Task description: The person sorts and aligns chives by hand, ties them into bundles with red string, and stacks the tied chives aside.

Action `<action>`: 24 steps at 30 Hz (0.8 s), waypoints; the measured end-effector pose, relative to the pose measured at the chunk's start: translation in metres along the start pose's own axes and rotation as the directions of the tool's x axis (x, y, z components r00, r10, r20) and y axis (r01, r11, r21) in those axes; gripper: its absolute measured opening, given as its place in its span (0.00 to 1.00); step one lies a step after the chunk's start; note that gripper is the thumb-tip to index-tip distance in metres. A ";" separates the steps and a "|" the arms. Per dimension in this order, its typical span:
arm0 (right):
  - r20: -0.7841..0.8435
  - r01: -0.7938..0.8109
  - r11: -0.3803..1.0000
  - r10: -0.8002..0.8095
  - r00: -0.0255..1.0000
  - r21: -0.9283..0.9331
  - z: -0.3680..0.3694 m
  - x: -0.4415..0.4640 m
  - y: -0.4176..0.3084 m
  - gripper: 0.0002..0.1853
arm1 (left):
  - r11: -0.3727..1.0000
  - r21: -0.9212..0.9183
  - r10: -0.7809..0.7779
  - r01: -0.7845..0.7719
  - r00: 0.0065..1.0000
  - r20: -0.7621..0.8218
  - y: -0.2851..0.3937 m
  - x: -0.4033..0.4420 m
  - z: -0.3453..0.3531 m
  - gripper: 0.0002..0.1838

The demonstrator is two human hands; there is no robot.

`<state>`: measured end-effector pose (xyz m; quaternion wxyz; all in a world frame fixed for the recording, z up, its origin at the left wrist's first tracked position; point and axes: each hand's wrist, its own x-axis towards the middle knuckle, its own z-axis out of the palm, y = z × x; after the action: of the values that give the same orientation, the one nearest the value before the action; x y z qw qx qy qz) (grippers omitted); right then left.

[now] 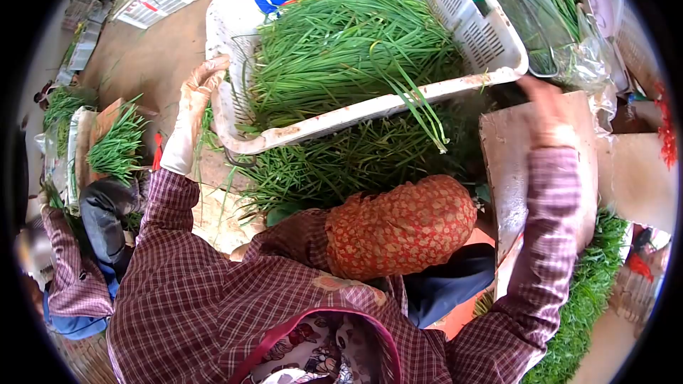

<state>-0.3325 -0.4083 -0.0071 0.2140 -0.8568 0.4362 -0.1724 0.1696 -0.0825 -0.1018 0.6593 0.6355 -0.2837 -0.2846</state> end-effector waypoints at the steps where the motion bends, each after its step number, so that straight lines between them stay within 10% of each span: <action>1: 0.148 0.469 0.784 -0.450 0.881 -0.406 0.011 -0.007 -0.032 0.32 | 1.000 -0.015 -0.006 0.006 1.000 0.004 0.000 -0.001 0.006 0.15; 5: 0.285 0.697 0.606 -0.641 0.713 -0.383 0.072 -0.013 -0.082 0.40 | 0.550 0.775 0.355 -0.312 0.927 0.122 0.018 -0.011 0.006 0.18; 8: 0.399 0.809 0.504 -0.703 0.588 -0.304 0.096 -0.015 -0.092 0.34 | 0.515 0.751 0.432 -0.412 0.882 0.188 0.021 -0.011 0.008 0.20; 12: 0.349 0.849 0.517 -0.780 0.519 -0.107 0.106 -0.017 -0.130 0.12 | 0.752 0.554 0.317 -0.358 0.933 0.172 0.004 -0.004 0.005 0.20; 14: 0.323 0.755 0.655 -0.722 0.612 0.036 0.102 -0.022 -0.168 0.16 | 0.998 -0.041 0.044 -0.042 0.998 0.046 -0.003 -0.002 0.000 0.20; 17: 0.385 0.366 0.716 -0.653 0.652 0.595 0.110 -0.054 -0.221 0.19 | 0.929 0.296 0.209 -0.223 0.975 0.079 0.003 0.002 0.004 0.14; 18: 0.369 0.482 0.605 -0.784 0.499 0.634 0.119 -0.060 -0.232 0.14 | 0.795 0.519 0.300 -0.314 0.947 0.114 0.007 0.003 0.009 0.13; 19: 0.828 0.112 0.866 -0.499 0.255 0.487 0.107 -0.063 -0.259 0.19 | 0.795 0.521 0.302 -0.310 0.948 0.103 -0.001 0.010 0.008 0.13; 21: 0.729 0.597 0.635 -0.674 0.119 0.490 0.126 -0.059 -0.259 0.33 | 0.809 0.479 0.320 -0.340 0.939 0.126 -0.015 0.027 0.007 0.13; 24: 0.821 0.428 0.822 -0.511 0.257 0.377 0.144 0.002 -0.271 0.44 | 0.971 -0.195 0.134 -0.138 0.990 -0.035 -0.036 0.041 0.013 0.16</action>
<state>-0.0793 -0.2361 0.0107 0.3842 -0.8912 -0.0291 0.2395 0.1872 -0.1222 -0.1370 0.7399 0.5494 -0.2897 -0.2585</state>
